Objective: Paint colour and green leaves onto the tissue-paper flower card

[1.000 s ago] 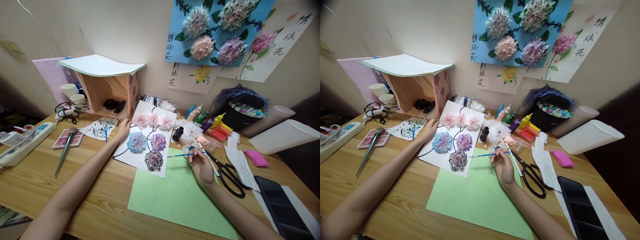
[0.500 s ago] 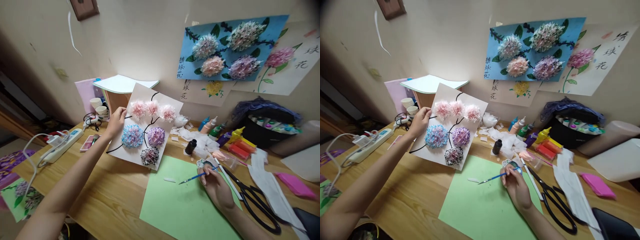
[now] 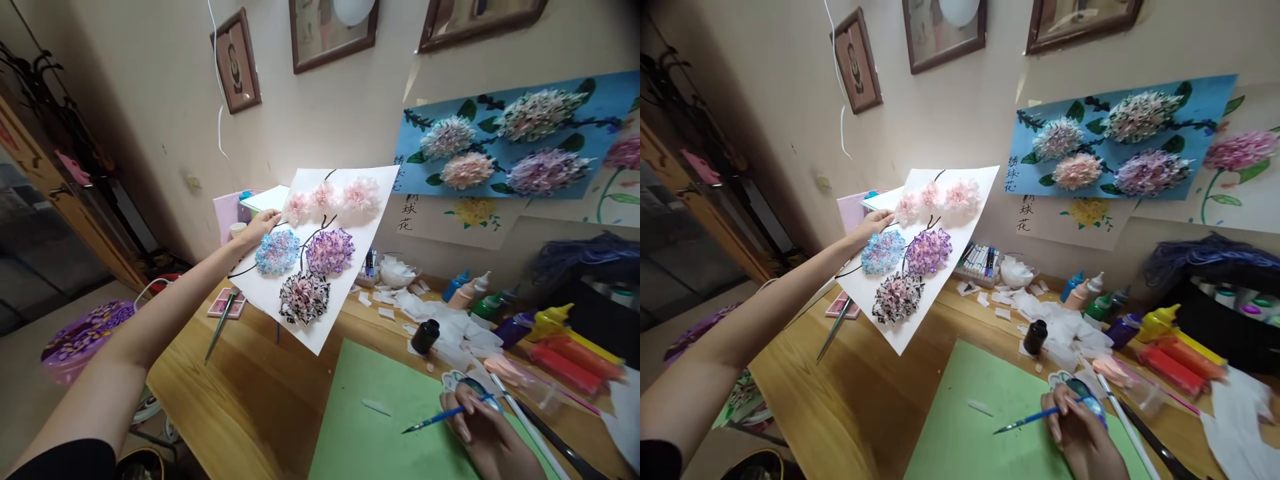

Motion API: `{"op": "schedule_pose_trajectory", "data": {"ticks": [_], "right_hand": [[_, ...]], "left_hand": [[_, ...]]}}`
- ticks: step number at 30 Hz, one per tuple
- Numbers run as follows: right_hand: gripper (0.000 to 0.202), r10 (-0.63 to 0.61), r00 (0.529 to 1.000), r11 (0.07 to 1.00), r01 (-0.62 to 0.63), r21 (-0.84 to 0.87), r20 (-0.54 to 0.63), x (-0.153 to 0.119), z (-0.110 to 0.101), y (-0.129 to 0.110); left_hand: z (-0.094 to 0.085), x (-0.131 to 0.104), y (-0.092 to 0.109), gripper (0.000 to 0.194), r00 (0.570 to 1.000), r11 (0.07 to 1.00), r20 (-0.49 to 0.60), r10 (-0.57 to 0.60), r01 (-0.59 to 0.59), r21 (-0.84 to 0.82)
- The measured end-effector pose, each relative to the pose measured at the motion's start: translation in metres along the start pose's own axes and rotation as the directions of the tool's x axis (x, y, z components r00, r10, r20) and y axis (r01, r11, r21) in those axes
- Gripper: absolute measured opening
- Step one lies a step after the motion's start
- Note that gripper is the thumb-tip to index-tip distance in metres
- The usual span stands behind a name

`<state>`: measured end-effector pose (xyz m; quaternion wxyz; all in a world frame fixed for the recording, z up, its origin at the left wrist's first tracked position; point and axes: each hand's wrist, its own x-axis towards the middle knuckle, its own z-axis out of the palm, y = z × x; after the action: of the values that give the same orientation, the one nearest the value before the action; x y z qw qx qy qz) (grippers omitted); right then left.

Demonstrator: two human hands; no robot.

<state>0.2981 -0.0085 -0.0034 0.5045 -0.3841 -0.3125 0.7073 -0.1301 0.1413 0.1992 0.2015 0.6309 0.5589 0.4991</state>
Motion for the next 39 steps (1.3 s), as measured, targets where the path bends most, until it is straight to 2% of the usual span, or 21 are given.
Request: {"op": "schedule_pose_trajectory", "data": {"ticks": [6, 15, 21, 26, 31, 39], "right_hand": [[0.030, 0.003, 1.000, 1.000, -0.004, 0.005, 0.024, 0.000, 0.001, 0.000], [0.026, 0.017, 0.998, 1.000, -0.017, 0.006, 0.058, -0.005, 0.005, -0.004], [0.025, -0.009, 0.996, 1.000, 0.009, -0.004, 0.085, -0.006, 0.005, -0.004], [0.024, -0.019, 0.996, 1.000, 0.018, 0.005, 0.090, -0.006, 0.005, -0.005], [0.024, -0.025, 0.995, 1.000, 0.026, -0.013, 0.101, -0.006, 0.005, -0.006], [0.024, -0.050, 0.995, 0.998, 0.053, -0.037, 0.083, -0.008, 0.003, -0.013]], "left_hand": [[0.011, -0.013, -0.011, 0.035, 0.998, 0.997, 0.048, -0.050, 0.053, -0.063], [0.019, -0.028, -0.017, 0.024, 0.982, 0.982, 0.099, -0.162, 0.170, -0.079], [0.030, -0.047, -0.028, 0.027, 0.967, 0.971, 0.124, -0.222, 0.231, -0.060], [0.039, -0.068, -0.034, 0.031, 0.968, 0.978, 0.159, -0.192, 0.202, -0.045], [0.038, -0.088, -0.035, 0.033, 0.966, 0.992, 0.230, -0.122, 0.122, 0.016], [0.030, -0.118, -0.064, 0.029, 0.910, 0.988, 0.402, -0.101, 0.045, 0.145]]}}
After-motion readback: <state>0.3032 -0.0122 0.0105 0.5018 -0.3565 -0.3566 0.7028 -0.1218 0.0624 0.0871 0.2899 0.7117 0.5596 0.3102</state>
